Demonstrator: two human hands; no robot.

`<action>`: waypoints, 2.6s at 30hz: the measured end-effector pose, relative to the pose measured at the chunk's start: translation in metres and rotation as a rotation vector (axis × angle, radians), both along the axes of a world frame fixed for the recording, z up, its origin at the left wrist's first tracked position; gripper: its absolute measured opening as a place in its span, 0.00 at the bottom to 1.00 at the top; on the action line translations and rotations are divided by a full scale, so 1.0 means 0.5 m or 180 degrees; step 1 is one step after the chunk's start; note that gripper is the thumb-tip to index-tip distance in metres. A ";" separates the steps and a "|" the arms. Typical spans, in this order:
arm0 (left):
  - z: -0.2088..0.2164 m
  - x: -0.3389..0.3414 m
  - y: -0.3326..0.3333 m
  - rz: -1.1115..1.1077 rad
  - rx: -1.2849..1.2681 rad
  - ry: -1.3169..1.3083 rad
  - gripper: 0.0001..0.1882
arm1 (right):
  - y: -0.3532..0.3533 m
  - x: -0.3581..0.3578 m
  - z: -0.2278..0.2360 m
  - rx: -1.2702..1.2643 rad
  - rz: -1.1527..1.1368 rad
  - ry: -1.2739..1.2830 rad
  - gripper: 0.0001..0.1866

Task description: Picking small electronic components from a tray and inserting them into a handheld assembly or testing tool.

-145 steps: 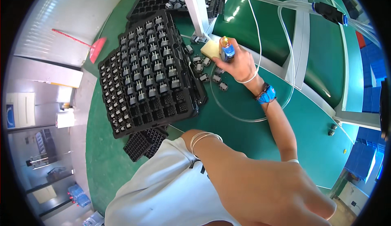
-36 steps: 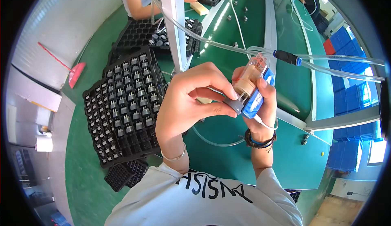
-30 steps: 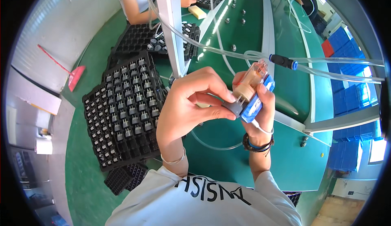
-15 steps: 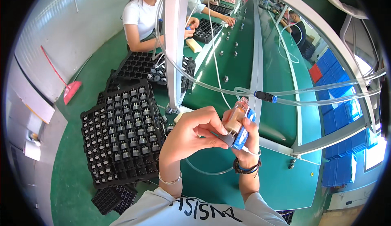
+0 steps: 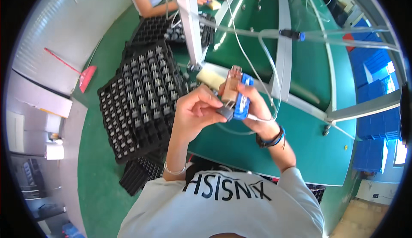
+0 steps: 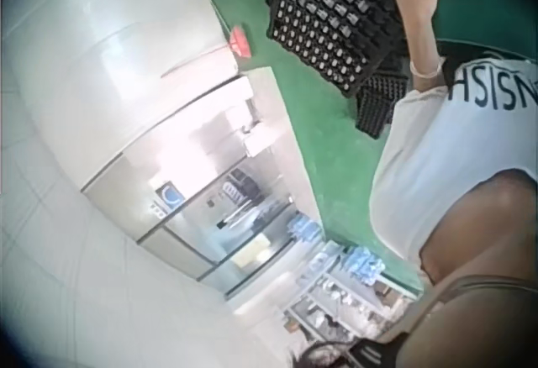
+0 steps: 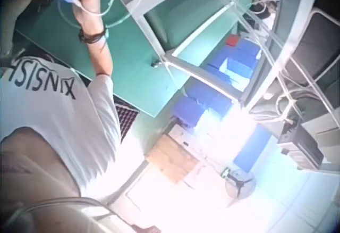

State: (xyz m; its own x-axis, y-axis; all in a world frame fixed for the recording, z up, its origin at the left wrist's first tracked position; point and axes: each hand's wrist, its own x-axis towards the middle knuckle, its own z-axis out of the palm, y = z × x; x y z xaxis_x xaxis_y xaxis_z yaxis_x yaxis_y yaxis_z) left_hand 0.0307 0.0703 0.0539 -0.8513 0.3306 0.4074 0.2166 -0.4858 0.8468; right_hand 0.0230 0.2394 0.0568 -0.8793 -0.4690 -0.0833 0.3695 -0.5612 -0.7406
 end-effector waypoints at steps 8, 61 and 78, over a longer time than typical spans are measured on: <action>-0.009 0.043 -0.014 0.0310 -0.0147 -0.0042 0.15 | -0.020 0.038 -0.014 0.0112 0.0068 -0.0110 0.24; -0.108 0.019 -0.142 0.2469 -0.3913 0.0667 0.08 | -0.005 -0.177 -0.227 0.3089 -0.1224 0.3198 0.27; -0.085 0.113 -0.138 0.1181 -0.0658 -0.1350 0.13 | 0.183 -0.451 -0.343 0.4840 -0.3302 0.2901 0.22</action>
